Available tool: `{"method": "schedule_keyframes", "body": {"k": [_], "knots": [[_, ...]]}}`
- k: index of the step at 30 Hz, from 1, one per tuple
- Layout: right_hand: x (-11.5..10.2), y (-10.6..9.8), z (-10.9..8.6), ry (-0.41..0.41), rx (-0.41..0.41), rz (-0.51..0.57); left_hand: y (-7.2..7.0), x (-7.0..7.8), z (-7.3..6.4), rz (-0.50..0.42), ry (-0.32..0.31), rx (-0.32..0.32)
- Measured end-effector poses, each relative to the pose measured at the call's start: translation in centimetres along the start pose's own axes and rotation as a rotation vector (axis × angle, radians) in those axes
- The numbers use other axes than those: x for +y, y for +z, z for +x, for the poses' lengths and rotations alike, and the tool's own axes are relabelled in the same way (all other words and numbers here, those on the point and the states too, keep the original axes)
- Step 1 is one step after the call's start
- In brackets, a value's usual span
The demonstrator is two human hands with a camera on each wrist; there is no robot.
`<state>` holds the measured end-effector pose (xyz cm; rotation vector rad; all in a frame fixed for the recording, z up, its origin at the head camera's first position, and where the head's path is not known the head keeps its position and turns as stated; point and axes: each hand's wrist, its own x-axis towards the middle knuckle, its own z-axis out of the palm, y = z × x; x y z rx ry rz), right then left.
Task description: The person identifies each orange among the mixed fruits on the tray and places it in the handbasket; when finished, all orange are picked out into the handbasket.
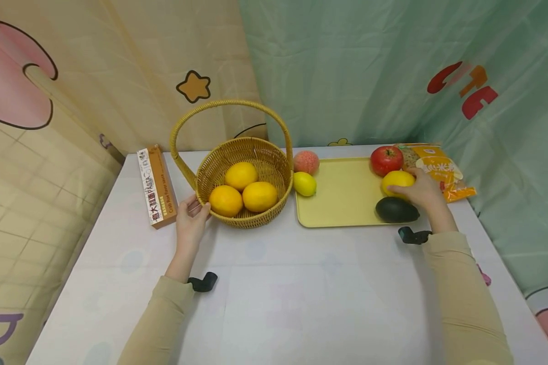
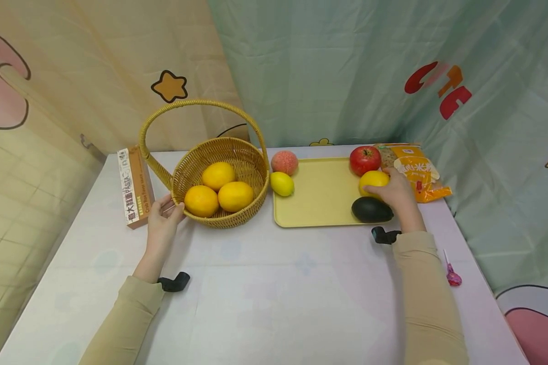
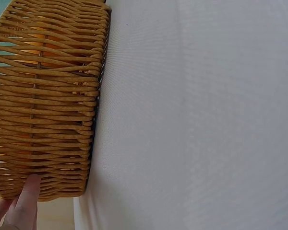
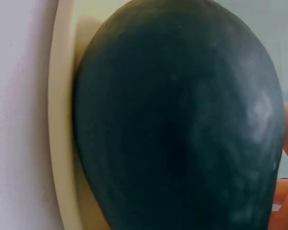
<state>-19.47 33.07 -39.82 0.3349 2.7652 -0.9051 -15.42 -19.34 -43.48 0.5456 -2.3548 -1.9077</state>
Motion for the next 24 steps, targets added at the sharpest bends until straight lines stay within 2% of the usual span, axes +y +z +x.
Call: {"method": "schedule_keyframes", "body": {"k": [9,15,19,24], "knots": [[0.4,0.6,0.0,0.017,0.067,0.041,0.0,-0.1,0.1,-0.009,-0.001,-0.004],[0.0,0.6,-0.4,0.0,0.149,0.106,0.0,-0.1,0.1,-0.011,0.009,-0.005],[-1.3,0.6,-1.0,-0.03,0.209,0.139,0.0,0.0,0.0,-0.006,0.005,-0.008],[-4.0,1.2,-2.0,-0.085,0.262,0.254,0.1,0.0,0.0,-0.022,-0.005,0.001]]}}
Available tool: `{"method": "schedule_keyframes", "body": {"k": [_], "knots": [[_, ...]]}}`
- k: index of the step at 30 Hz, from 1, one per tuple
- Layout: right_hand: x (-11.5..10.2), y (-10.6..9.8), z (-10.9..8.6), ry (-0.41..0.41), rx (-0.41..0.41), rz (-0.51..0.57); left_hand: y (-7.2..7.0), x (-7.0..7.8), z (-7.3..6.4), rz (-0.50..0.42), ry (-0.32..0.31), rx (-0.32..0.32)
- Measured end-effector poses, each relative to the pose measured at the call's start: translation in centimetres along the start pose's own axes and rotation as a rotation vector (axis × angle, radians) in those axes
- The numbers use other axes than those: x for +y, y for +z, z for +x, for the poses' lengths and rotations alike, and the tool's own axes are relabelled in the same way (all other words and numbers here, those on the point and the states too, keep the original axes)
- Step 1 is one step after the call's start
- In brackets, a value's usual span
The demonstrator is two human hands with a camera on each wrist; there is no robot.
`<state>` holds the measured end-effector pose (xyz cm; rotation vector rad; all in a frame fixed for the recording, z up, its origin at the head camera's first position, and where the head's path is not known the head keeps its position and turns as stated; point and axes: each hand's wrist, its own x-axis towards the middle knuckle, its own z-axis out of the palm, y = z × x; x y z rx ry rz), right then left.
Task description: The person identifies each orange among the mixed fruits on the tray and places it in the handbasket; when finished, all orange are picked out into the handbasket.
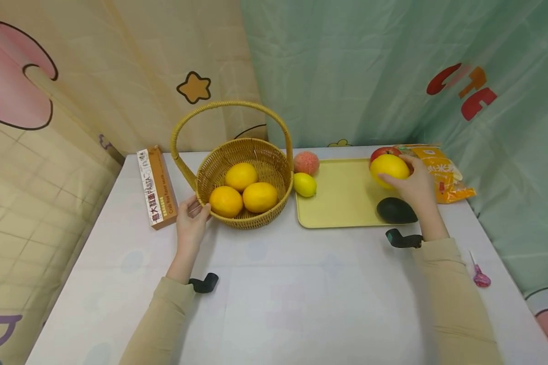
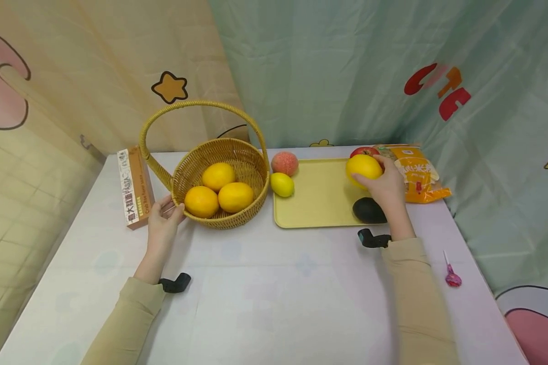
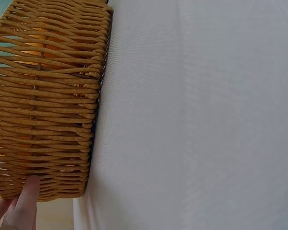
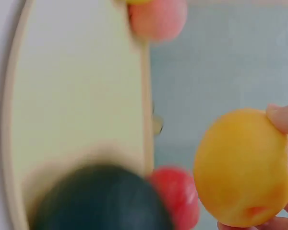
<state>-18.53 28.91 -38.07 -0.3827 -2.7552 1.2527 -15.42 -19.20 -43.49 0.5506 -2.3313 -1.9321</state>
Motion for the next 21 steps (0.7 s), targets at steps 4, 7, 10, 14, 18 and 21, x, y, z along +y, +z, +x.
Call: {"method": "schedule_keyframes", "body": {"k": [4,7,10,14,18,21], "knots": [[-2.0,1.3,-0.6,-0.031,-0.003,0.106,0.0,-0.1,0.1,-0.007,0.002,0.002],[-3.5,2.5,-0.9,-0.047,-0.03,0.152,0.0,-0.2,0.1,-0.002,0.003,0.004],[-4.6,3.8,-1.1,-0.064,-0.054,0.196,-0.1,-0.2,0.1,0.002,0.003,0.007],[-6.0,5.8,-1.2,-0.077,-0.087,0.247,-0.1,-0.2,0.0,0.003,0.007,0.006],[-7.2,7.6,-1.3,-0.105,-0.123,0.26,0.0,-0.2,0.1,0.001,0.011,0.003],[-8.2,8.7,-1.5,-0.131,-0.14,0.275,0.0,-0.2,0.1,0.001,0.01,0.001]]}}
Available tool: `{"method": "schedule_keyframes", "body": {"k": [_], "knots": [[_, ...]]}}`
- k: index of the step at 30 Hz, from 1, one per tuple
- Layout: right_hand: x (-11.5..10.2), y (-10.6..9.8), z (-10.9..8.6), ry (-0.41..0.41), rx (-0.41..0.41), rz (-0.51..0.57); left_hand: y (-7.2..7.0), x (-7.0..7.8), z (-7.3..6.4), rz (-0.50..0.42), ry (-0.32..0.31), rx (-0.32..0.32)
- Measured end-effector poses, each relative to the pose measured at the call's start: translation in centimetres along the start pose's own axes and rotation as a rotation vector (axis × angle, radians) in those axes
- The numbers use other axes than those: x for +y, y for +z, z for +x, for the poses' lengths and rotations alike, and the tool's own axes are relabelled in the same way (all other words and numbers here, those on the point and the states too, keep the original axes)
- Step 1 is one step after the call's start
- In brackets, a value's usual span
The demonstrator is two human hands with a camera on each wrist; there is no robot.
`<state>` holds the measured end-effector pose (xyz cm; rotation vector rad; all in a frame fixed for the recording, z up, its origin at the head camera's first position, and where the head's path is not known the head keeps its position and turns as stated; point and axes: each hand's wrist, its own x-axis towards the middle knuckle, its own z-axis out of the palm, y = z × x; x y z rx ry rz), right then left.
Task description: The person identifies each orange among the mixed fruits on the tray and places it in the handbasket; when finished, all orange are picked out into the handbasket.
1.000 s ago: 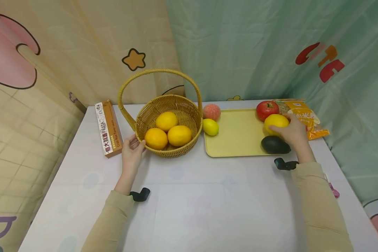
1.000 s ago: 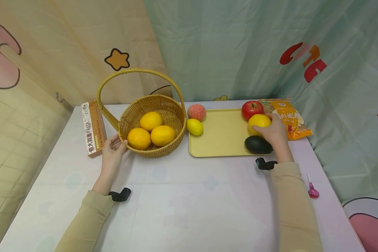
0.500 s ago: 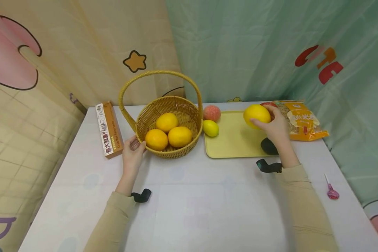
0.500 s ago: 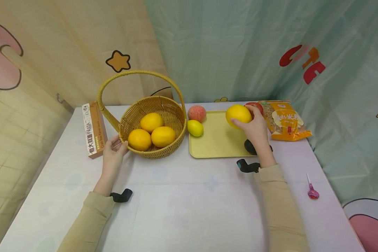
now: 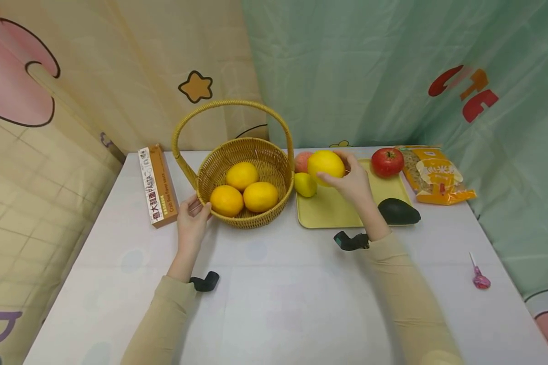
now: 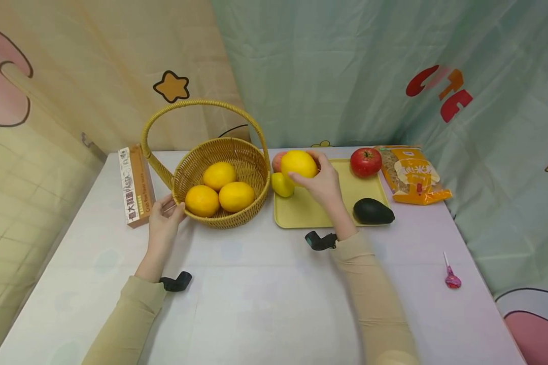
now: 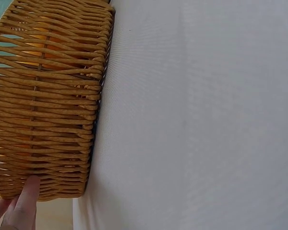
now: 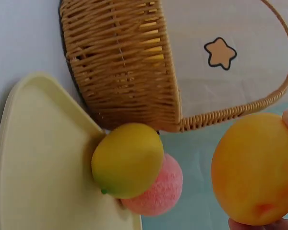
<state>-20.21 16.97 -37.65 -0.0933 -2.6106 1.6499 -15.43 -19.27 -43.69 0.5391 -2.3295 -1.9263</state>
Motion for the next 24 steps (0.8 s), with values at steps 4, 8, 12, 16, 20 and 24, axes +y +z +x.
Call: {"method": "schedule_keyframes", "body": {"k": [4,8,12,16,20,24], "knots": [[-0.9,1.7,0.0,-0.04,-0.023,0.03,0.0,0.1,0.0,0.004,0.002,0.002],[-1.5,3.4,-0.1,-0.077,-0.053,0.064,-0.1,0.1,0.0,0.003,0.003,0.01],[-1.7,5.0,-0.3,-0.11,-0.067,0.091,0.0,0.0,0.0,0.001,0.011,0.013],[-1.8,6.6,-0.5,-0.12,-0.066,0.097,0.0,0.0,0.0,-0.002,0.018,0.013],[-1.9,8.1,-0.4,-0.135,-0.061,0.088,0.1,0.0,0.0,-0.01,0.014,0.017],[-2.2,9.4,-0.1,-0.171,-0.044,0.055,0.2,0.1,-0.1,-0.014,0.008,0.021]]}}
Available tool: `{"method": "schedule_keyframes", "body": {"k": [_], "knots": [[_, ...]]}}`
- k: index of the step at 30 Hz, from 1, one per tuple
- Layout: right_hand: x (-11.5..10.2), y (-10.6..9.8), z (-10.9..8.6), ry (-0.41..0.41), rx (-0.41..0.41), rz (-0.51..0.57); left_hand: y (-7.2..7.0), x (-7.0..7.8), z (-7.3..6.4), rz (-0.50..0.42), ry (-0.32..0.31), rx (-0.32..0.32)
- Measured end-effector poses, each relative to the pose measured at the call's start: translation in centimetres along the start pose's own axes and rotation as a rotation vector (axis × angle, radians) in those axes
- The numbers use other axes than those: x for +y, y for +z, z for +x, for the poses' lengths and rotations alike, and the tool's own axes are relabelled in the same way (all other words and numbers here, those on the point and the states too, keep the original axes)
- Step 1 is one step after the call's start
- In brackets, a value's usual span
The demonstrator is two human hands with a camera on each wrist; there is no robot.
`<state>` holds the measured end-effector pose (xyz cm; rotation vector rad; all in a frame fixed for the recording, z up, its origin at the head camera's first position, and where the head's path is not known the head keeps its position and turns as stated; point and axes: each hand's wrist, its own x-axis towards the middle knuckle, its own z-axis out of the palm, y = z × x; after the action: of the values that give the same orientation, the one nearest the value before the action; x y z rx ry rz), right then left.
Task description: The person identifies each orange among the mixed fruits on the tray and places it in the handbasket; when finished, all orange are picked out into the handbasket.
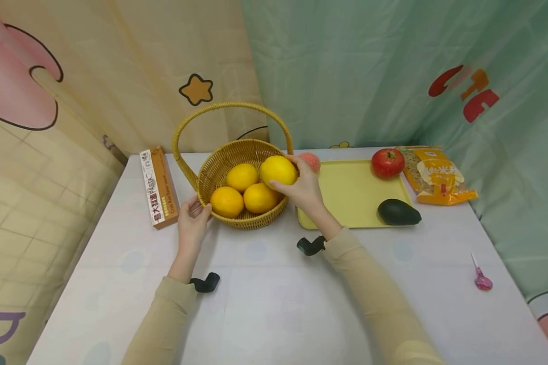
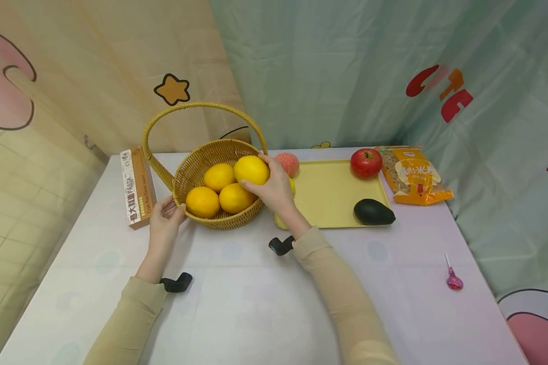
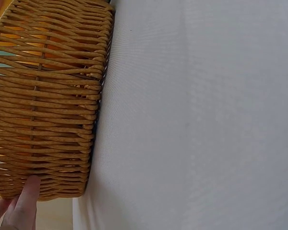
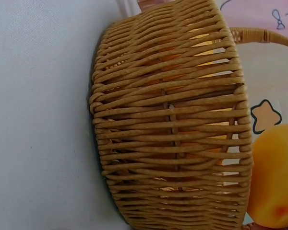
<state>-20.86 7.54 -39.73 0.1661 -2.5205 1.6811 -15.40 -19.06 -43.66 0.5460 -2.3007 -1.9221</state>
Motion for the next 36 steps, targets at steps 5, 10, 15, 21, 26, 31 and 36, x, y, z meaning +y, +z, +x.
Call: {"method": "schedule_keyframes", "body": {"k": [5,10,15,21,26,31,36], "knots": [[0.0,1.4,0.6,-0.006,0.005,-0.043,0.0,0.0,0.0,0.006,-0.004,0.0],[-0.1,2.5,1.3,-0.045,0.01,-0.124,0.1,0.0,0.0,0.005,-0.008,0.002],[-0.4,3.3,1.8,-0.079,0.02,-0.229,0.1,0.0,0.0,-0.008,-0.02,0.004],[-0.2,3.9,2.4,-0.102,0.01,-0.329,0.0,0.1,0.0,-0.018,-0.023,-0.006],[0.3,3.8,2.6,-0.149,0.0,-0.395,0.1,0.1,-0.1,-0.024,-0.021,-0.009],[0.6,3.5,2.7,-0.127,-0.083,-0.398,0.1,0.2,-0.1,-0.019,-0.019,-0.001],[0.8,3.3,2.5,-0.135,-0.091,-0.373,0.0,0.1,-0.1,-0.021,-0.016,-0.003]]}}
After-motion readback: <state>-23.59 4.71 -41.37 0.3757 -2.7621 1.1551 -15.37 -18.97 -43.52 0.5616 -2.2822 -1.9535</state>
